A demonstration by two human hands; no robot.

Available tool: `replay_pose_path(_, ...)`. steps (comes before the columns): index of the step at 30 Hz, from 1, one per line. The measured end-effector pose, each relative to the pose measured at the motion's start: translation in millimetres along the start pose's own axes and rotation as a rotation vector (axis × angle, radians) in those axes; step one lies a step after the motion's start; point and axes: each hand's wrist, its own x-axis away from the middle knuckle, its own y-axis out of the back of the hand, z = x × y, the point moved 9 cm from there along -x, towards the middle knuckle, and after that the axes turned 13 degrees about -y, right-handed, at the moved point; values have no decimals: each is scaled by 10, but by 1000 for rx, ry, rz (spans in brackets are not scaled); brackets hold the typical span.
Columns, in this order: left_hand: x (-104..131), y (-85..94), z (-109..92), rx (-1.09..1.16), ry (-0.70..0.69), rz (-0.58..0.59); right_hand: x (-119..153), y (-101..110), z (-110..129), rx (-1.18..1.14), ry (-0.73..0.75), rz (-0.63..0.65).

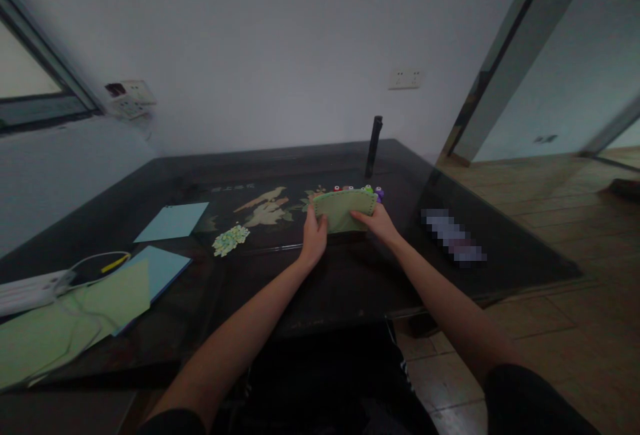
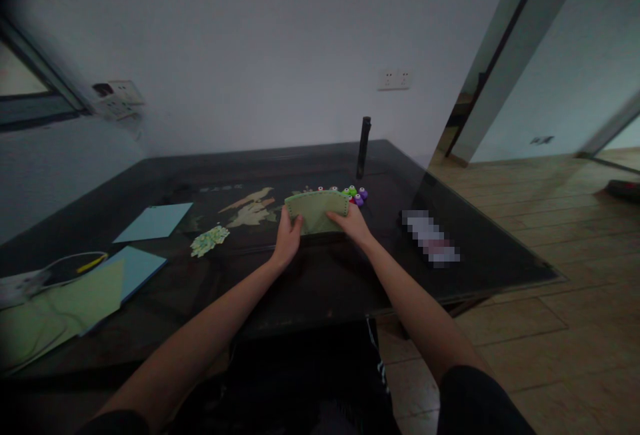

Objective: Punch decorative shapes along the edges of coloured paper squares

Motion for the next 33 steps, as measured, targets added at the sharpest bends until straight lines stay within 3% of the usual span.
replay_pose_path(33,-1,9,-26,-67,19,11,12,-4,27,43,-24,-11)
